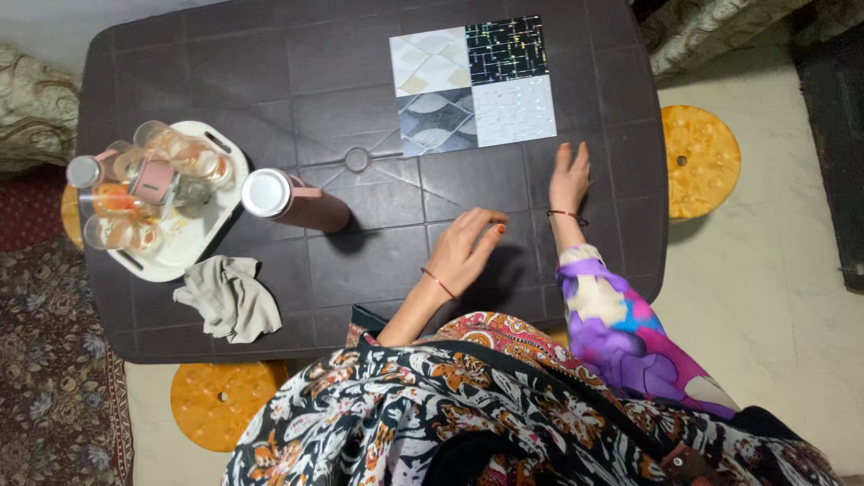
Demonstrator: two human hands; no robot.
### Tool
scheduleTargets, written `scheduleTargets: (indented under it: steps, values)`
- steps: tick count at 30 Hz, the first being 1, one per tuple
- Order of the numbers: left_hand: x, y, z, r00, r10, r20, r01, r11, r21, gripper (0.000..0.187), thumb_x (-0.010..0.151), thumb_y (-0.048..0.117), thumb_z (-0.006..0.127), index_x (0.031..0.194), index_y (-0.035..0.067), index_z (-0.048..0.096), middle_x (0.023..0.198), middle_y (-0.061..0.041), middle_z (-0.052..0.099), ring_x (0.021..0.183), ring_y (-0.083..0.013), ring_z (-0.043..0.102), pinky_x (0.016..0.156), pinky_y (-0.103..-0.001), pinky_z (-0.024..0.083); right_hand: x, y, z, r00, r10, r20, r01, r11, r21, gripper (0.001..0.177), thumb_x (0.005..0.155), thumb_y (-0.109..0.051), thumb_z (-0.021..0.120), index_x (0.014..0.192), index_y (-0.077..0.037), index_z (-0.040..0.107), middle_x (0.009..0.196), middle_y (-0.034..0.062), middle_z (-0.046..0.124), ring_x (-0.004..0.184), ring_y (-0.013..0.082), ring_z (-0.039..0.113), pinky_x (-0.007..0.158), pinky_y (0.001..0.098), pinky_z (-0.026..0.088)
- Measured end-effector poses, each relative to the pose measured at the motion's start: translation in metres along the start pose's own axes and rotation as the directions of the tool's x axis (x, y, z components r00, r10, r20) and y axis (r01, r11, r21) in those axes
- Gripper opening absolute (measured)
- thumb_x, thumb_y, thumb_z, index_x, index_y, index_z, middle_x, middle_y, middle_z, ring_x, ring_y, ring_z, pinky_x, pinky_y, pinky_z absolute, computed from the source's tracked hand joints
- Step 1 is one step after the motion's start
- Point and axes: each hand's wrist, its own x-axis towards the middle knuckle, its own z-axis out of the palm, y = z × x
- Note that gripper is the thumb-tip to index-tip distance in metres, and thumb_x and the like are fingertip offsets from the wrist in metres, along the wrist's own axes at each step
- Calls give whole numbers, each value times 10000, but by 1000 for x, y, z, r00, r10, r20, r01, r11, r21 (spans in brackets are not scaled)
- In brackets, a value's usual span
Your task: The person arranges four patterned square tiles on a dark table. They then place a pink thermos and two pink mugs on the tiles. Finally, they wipe a tray and the table surface with a cloth.
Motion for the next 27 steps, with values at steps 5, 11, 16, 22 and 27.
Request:
scheduleTargets:
  steps: [5, 11, 16, 22, 27]
  values:
    - [-36, -30, 10, 999, -8, 35, 13, 989, -147, 533, 1102, 323, 490, 1553, 49, 418, 1626, -188, 398, 1522, -348, 383, 1229, -417, 328, -81, -100, 17, 933, 55, 357, -283, 725, 628, 725, 1039, -541, 375, 1588, -70, 320, 1606, 152, 418, 1509, 298, 367, 1174, 499, 304]
    - [-96, -37, -12, 996, -4, 90, 33, 948, -318, 695, 1082, 381, 531, 1622, 49, 246, 1699, -180, 229, 1564, -337, 296, 1243, -421, 331, -139, -153, 66, 889, -98, 447, -236, 739, 631, 584, 1089, -468, 399, 1515, -68, 405, 1524, 183, 506, 1395, 292, 525, 1071, 428, 499]
    - [-155, -41, -81, 966, -106, 237, 146, 977, -156, 536, 1046, 394, 568, 1481, 89, 503, 1571, -159, 476, 1390, -327, 560, 1135, -406, 475, -167, -150, 131, 894, -207, 398, -65, 818, 572, 481, 1085, -277, 557, 1493, -42, 459, 1426, 198, 603, 1268, 291, 625, 1036, 411, 525]
    - [-231, -117, -172, 923, -95, -374, 338, 665, 666, 475, 953, 411, 678, 1355, 156, 675, 1492, -181, 552, 1439, -399, 457, 1182, -557, 339, -208, -172, 212, 780, -525, 341, 454, 849, 269, 1075, 782, -215, 884, 1601, -45, 209, 1496, 273, 489, 1360, 390, 542, 1066, 465, 478]
    - [-291, -199, -240, 794, -236, -561, 593, 503, 629, 679, 824, 495, 719, 1449, 259, 600, 1633, -239, 262, 1462, -502, 222, 1109, -669, 230, -225, -181, 259, 804, -389, 450, 403, 913, 68, 1335, 655, -459, 968, 1578, -48, 96, 1397, 272, 564, 1255, 428, 595, 1029, 462, 513]
